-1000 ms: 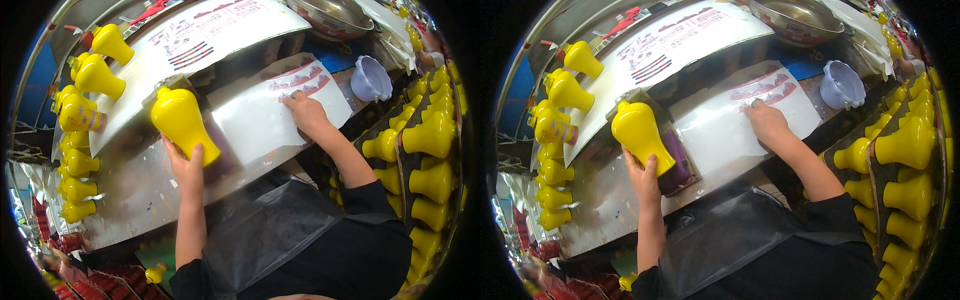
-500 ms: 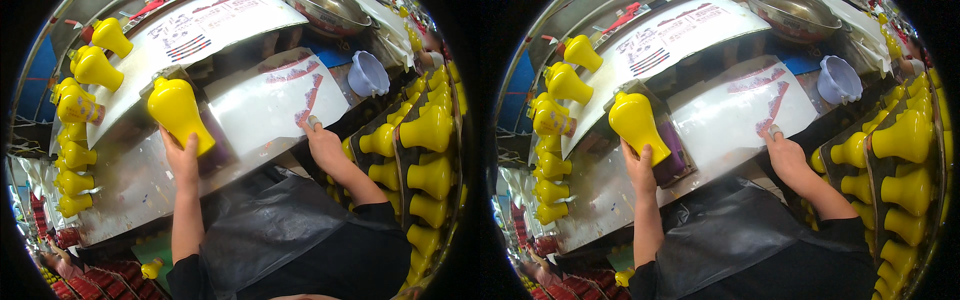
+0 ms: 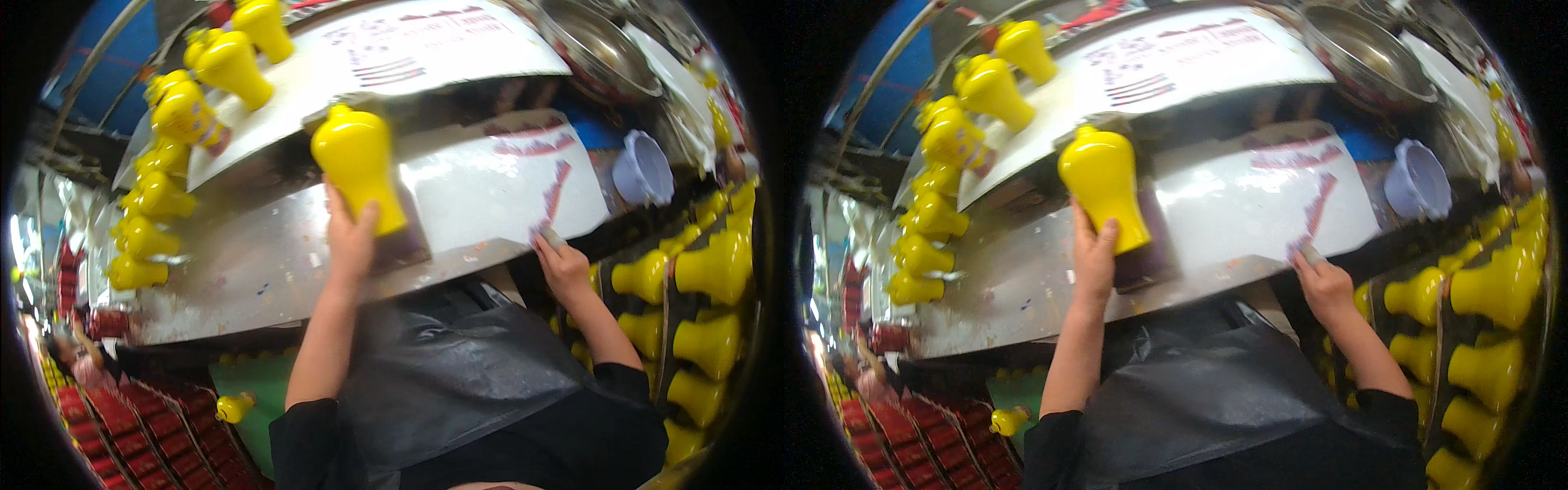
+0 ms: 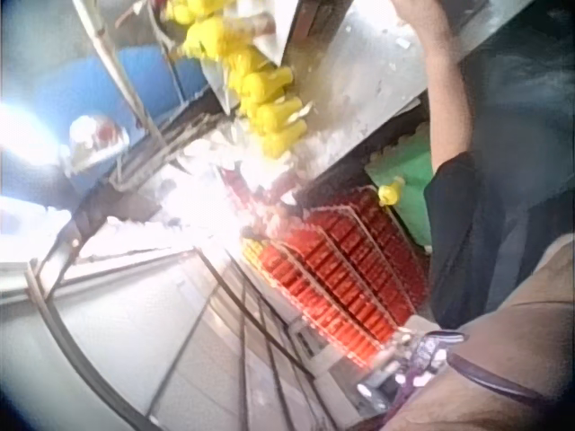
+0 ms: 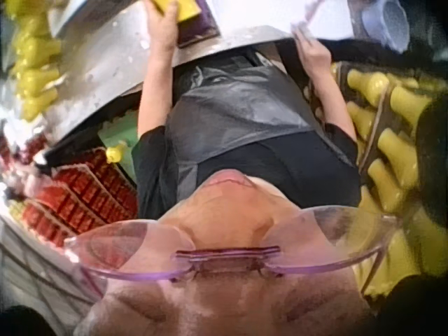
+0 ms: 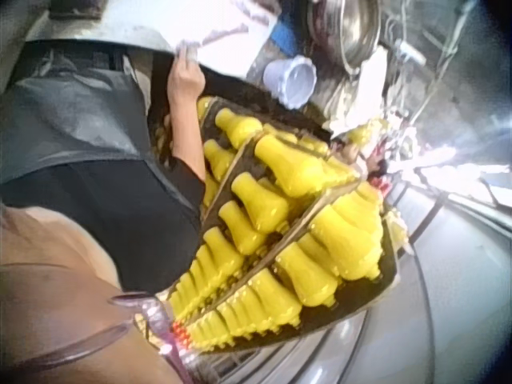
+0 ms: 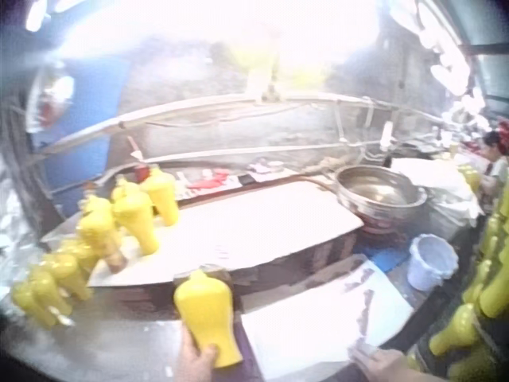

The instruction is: The person applies decorative stickers to yellow ceramic bottles, smoothing each label by hand and rotating the bottle to align the design. The person then places a small seal around the bottle neck and sets the finished bottle aside.

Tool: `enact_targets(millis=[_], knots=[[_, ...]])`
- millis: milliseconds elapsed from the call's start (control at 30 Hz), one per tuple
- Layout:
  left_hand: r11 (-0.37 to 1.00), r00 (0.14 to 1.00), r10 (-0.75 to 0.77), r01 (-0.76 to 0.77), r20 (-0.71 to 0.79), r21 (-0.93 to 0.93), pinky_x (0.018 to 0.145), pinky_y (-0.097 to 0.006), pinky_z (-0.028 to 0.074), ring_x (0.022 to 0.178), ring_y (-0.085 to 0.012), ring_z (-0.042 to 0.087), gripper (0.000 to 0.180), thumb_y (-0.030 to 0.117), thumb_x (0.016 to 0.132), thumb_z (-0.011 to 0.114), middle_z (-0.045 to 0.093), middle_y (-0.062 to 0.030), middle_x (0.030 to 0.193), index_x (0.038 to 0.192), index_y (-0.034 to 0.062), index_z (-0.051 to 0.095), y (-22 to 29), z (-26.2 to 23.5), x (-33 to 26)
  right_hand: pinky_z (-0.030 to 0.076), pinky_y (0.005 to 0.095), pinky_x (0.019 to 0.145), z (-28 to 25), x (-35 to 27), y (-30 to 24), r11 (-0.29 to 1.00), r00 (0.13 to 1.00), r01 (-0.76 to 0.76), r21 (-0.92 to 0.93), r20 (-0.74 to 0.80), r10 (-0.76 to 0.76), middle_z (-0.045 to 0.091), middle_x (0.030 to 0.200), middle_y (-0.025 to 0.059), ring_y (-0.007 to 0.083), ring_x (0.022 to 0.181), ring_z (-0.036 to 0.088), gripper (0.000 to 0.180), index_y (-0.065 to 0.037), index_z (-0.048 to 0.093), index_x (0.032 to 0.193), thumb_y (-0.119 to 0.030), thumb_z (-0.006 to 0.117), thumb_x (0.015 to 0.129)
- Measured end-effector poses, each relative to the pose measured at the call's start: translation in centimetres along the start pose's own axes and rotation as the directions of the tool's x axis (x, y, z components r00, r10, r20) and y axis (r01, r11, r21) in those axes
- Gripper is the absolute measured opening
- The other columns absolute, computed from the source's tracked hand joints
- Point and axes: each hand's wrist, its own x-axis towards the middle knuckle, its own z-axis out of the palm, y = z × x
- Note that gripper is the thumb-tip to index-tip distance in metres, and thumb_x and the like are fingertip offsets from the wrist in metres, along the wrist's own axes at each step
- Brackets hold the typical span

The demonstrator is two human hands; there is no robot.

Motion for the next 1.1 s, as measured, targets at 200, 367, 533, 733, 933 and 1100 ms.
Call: enact_targets(millis=[200,367,533,733,933,1100], knots=[[0.994,0.997,-0.010,0.001,0.074,0.111,0.124,-0.036,0.023,0.157,-0.0332,0.025,0.084,0.033,0.108,0.049,0.020,-0.0250,0.170,0.165,-0.0030,0.000,1.0,-0.2,-1.1,0.051,0.0341,0.057,-1.0,2.0,0.8,0.863,0.984,-0.179,0.473,0.065,0.168,0.071,0.079,0.0091,0.0194,0.064,0.066,0.015,-0.005,0.079,0.100,-0.005,0.077,0.085],[0.999,0.996,0.016,-0.020,0.083,0.045,0.125,-0.038,0.023,0.156,-0.0330,0.027,0.086,0.030,0.103,0.056,0.026,-0.0249,0.168,0.165,-0.0039,0.007,0.9,-0.5,-1.2,0.041,0.0257,0.054,-2.6,6.8,-1.1,0.111,0.718,-0.662,0.742,0.584,0.378,0.064,0.068,0.0001,0.0049,0.059,0.053,0.017,0.002,0.077,0.100,-0.013,0.069,0.096],[0.998,0.999,-0.018,0.019,-0.033,0.056,0.117,-0.048,0.035,0.139,-0.0378,0.047,0.081,0.029,0.094,0.070,0.049,-0.0247,0.147,0.157,-0.0044,0.033,1.3,-0.3,-1.6,0.037,0.0176,0.044,-5.5,13.0,-4.0,-0.198,0.733,-0.634,0.747,0.663,0.152,0.063,0.069,0.0013,0.0038,0.050,0.051,0.035,0.010,0.067,0.126,-0.013,0.060,0.101],[0.702,0.839,0.544,-0.471,0.025,0.534,0.104,-0.049,0.042,0.120,-0.0389,0.054,0.074,0.022,0.073,0.089,0.056,-0.0201,0.129,0.134,0.0032,0.051,5.3,0.5,-1.9,0.045,0.0191,0.051,-8.6,17.4,-8.5,-0.118,0.827,-0.557,0.822,0.562,0.008,0.065,0.082,0.0036,0.0053,0.055,0.053,0.040,0.006,0.063,0.137,-0.008,0.056,0.100],[0.670,0.786,0.618,-0.527,0.000,0.522,0.087,-0.044,0.050,0.099,-0.0356,0.062,0.051,0.012,0.070,0.088,0.063,-0.0152,0.108,0.114,0.0059,0.062,8.1,1.8,-0.1,0.049,0.0256,0.066,-10.1,17.7,-11.8,0.214,0.920,-0.352,0.911,0.379,-0.101,0.060,0.098,0.0089,0.0112,0.075,0.057,0.048,0.001,0.058,0.145,-0.005,0.059,0.098],[0.719,0.781,0.621,-0.535,-0.065,0.443,0.072,-0.042,0.054,0.082,-0.0341,0.067,0.027,0.002,0.076,0.078,0.069,-0.0115,0.090,0.101,0.0055,0.071,8.5,1.1,0.1,0.047,0.0267,0.065,-10.1,18.3,-12.6,0.378,0.982,-0.065,0.923,0.127,-0.141,0.060,0.093,0.0093,0.0124,0.074,0.057,0.049,0.001,0.060,0.143,-0.005,0.062,0.094]])
